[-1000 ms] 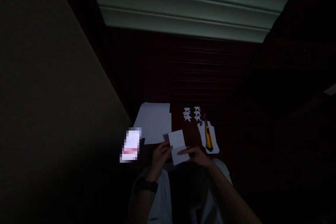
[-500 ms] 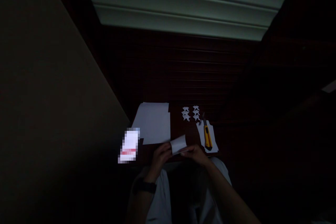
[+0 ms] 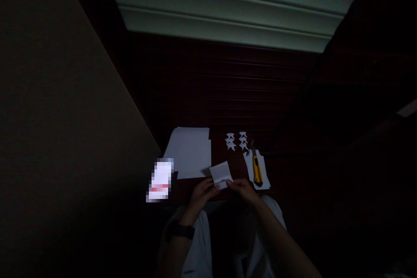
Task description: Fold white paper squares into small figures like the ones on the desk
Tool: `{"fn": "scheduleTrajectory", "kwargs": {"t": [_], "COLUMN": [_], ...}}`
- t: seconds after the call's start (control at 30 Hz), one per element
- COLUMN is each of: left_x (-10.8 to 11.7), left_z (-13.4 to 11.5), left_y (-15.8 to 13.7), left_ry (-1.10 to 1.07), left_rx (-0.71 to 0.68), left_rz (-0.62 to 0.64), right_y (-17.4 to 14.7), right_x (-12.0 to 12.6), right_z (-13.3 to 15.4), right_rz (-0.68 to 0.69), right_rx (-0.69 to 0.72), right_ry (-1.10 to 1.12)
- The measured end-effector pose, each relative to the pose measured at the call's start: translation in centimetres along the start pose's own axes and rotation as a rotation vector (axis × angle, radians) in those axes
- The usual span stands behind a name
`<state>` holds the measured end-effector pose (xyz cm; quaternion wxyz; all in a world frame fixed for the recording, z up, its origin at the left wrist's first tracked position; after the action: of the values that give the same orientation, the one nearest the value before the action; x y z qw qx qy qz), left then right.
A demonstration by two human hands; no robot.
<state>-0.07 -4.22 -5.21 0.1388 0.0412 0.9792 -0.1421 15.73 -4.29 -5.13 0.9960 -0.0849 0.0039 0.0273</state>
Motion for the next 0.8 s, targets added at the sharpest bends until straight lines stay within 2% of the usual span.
{"fn": "scheduleTrajectory", "kwargs": {"t": [0.23,0.5,0.63,0.8], "left_x": [1.2,0.2,0.2,0.6], "left_z": [1.0,0.9,1.1,1.0], "left_y": [0.7,0.5,0.7,0.7], "left_ry": [0.013,0.019,0.037,0.045], "left_rx": [0.016,0.028,0.033,0.030], "left_rz": [-0.047,0.014,0.006,-0.016], "right_y": [0.0,0.7,0.8,0.7], "right_x": [0.2,0.3,0.5,0.3], "right_z": [0.0,-2.2,-2.3,-1.8], "right_rz": [-0.047,-0.170,-0.232,-0.231], "right_rx": [-0.002,-0.028,0.001,0.021], "right_ry": [0.036,0.019,-0.013,-0.043]}}
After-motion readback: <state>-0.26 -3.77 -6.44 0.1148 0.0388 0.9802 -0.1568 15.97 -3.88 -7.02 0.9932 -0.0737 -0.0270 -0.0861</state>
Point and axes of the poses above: each hand's wrist, its own y-axis towards the middle knuckle, its own x-axis out of the back of the hand, z = x × y, the point moved 9 cm from there along y, towards the middle knuckle, and after that the axes turned 6 degrees about -z, right-handed, at the moved point
